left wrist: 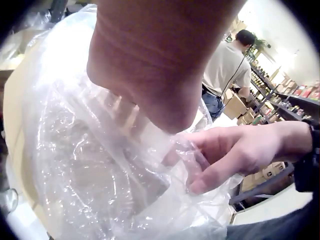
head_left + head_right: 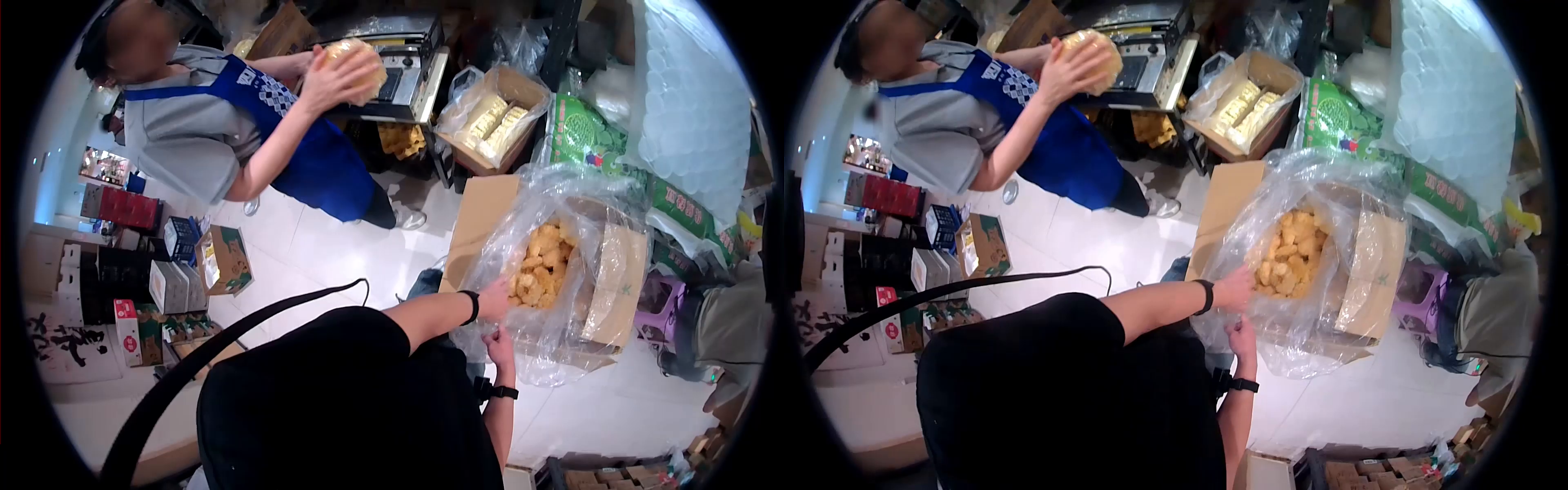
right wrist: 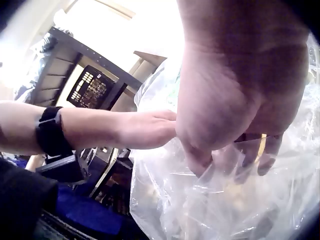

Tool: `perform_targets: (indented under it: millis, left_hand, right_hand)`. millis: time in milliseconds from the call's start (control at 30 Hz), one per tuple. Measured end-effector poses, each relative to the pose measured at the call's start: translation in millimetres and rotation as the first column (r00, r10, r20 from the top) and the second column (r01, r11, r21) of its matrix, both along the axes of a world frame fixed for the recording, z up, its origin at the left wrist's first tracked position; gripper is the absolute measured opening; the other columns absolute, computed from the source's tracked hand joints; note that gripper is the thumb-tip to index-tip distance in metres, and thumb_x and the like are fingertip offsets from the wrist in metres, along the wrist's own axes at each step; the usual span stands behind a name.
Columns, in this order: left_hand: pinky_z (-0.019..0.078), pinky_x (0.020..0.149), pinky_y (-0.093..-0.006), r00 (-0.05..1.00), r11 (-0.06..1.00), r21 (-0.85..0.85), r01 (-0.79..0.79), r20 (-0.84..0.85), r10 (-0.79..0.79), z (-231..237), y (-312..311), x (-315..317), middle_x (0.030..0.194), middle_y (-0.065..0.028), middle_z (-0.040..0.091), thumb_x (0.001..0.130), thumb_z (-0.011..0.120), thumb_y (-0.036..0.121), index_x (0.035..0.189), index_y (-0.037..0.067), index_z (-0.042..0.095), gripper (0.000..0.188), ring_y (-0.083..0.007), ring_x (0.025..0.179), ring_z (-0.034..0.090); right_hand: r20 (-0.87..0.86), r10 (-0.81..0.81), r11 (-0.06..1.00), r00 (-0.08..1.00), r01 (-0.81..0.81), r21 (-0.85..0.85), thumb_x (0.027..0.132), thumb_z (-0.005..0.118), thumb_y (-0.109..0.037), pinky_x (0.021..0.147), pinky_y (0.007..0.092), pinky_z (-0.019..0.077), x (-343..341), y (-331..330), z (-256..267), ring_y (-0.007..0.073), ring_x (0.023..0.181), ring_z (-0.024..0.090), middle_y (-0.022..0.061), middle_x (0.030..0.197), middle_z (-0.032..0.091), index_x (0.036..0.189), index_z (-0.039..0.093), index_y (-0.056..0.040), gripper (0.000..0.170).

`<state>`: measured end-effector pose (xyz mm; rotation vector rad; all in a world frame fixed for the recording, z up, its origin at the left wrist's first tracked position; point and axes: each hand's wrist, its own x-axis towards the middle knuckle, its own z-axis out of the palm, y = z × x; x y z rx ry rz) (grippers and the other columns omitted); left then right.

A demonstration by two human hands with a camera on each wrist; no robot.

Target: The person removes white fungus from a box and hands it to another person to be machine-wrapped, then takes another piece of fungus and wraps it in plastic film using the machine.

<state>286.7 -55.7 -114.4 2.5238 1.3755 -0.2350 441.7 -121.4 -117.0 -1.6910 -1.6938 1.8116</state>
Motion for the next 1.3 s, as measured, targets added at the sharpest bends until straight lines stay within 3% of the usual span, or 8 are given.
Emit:
perform_targets:
  millis: [200, 333, 567, 733, 933, 1000, 1067, 1300]
  left_hand:
    - [0.0295, 0.090, -0.0471, 0.999, 0.999, 0.050, -0.013, 0.046, 0.011, 15, -10, -37, 0.075, -0.0023, 0.061, 0.077, 0.053, 0.039, 0.069, 0.017, 0.070, 0.029, -0.0219, 0.092, 0.051]
    - [0.0281, 0.094, -0.0470, 0.995, 0.996, 0.083, -0.023, 0.096, 0.015, 16, -14, -52, 0.073, -0.0022, 0.063, 0.077, 0.053, 0.047, 0.070, 0.014, 0.070, 0.037, -0.0206, 0.088, 0.054]
    - [0.0295, 0.091, -0.0471, 0.996, 0.995, 0.096, -0.003, 0.087, -0.005, 18, -12, -65, 0.072, -0.0049, 0.063, 0.079, 0.053, 0.041, 0.070, 0.013, 0.069, 0.034, -0.0221, 0.087, 0.056]
    - [0.0312, 0.089, -0.0473, 0.997, 0.998, 0.060, 0.009, 0.075, -0.014, 41, -14, -71, 0.078, -0.0034, 0.063, 0.078, 0.052, 0.038, 0.073, 0.016, 0.069, 0.029, -0.0219, 0.086, 0.055]
    - [0.0287, 0.091, -0.0506, 1.000, 0.999, -0.032, 0.002, 0.027, -0.001, 29, -16, -71, 0.091, -0.0070, 0.061, 0.082, 0.047, 0.038, 0.083, 0.014, 0.069, 0.033, -0.0250, 0.096, 0.052]
    - [0.0276, 0.093, -0.0507, 0.998, 1.000, 0.000, 0.001, 0.058, -0.001, 26, -17, -70, 0.096, -0.0074, 0.061, 0.082, 0.046, 0.038, 0.087, 0.013, 0.069, 0.035, -0.0253, 0.098, 0.052]
    - [0.0309, 0.086, -0.0463, 0.999, 0.999, 0.037, -0.014, 0.031, 0.013, 43, -18, -69, 0.079, -0.0060, 0.064, 0.079, 0.048, 0.034, 0.076, 0.012, 0.069, 0.031, -0.0241, 0.088, 0.053]
    - [0.0281, 0.096, -0.0468, 0.999, 0.980, -0.195, -0.030, -0.043, 0.022, 74, -28, -82, 0.087, -0.0082, 0.064, 0.077, 0.056, 0.042, 0.083, 0.010, 0.069, 0.034, -0.0264, 0.097, 0.054]
  right_hand:
    - [-0.007, 0.146, 0.989, 0.989, -0.146, 0.000, 0.074, 0.070, -0.013, 0.055, 0.0280, 0.0392, -7, 11, 6, 0.0107, 0.061, 0.044, -0.0011, 0.065, 0.047, 0.097, 0.054, -0.0020, 0.030]
    - [-0.011, 0.057, 0.997, 0.998, -0.056, 0.062, 0.072, 0.075, -0.026, 0.075, 0.0328, 0.0482, -16, 17, 13, 0.0199, 0.082, 0.060, 0.0088, 0.079, 0.061, 0.117, 0.052, -0.0032, 0.056]
    - [-0.165, -0.251, 0.961, 0.954, 0.266, 0.075, 0.074, 0.073, -0.011, 0.067, 0.0258, 0.0473, 20, 30, -8, 0.0106, 0.069, 0.055, 0.0021, 0.075, 0.059, 0.092, 0.057, -0.0020, 0.026]
    - [0.083, -0.314, 0.943, 0.946, 0.301, 0.145, 0.074, 0.070, -0.008, 0.063, 0.0235, 0.0450, 46, 16, -10, 0.0088, 0.066, 0.053, 0.0003, 0.069, 0.059, 0.071, 0.057, -0.0049, 0.014]
    - [-0.020, -0.443, 0.891, 0.896, 0.442, 0.101, 0.076, 0.069, -0.008, 0.059, 0.0252, 0.0434, 62, -17, -32, 0.0091, 0.062, 0.052, -0.0006, 0.066, 0.058, 0.072, 0.059, -0.0044, 0.011]
    - [0.089, -0.360, 0.928, 0.929, 0.347, 0.135, 0.077, 0.068, -0.010, 0.058, 0.0261, 0.0438, 72, -33, -53, 0.0097, 0.062, 0.052, 0.0008, 0.065, 0.058, 0.073, 0.059, -0.0031, 0.012]
    - [0.125, -0.365, 0.930, 0.922, 0.356, 0.094, 0.078, 0.067, -0.014, 0.060, 0.0268, 0.0449, 72, -40, -44, 0.0103, 0.064, 0.055, 0.0033, 0.069, 0.061, 0.078, 0.061, -0.0011, 0.015]
    - [0.089, -0.510, 0.857, 0.855, 0.498, 0.130, 0.076, 0.069, -0.018, 0.072, 0.0297, 0.0497, 77, -54, -21, 0.0176, 0.076, 0.063, 0.0110, 0.081, 0.067, 0.092, 0.065, 0.0002, 0.024]
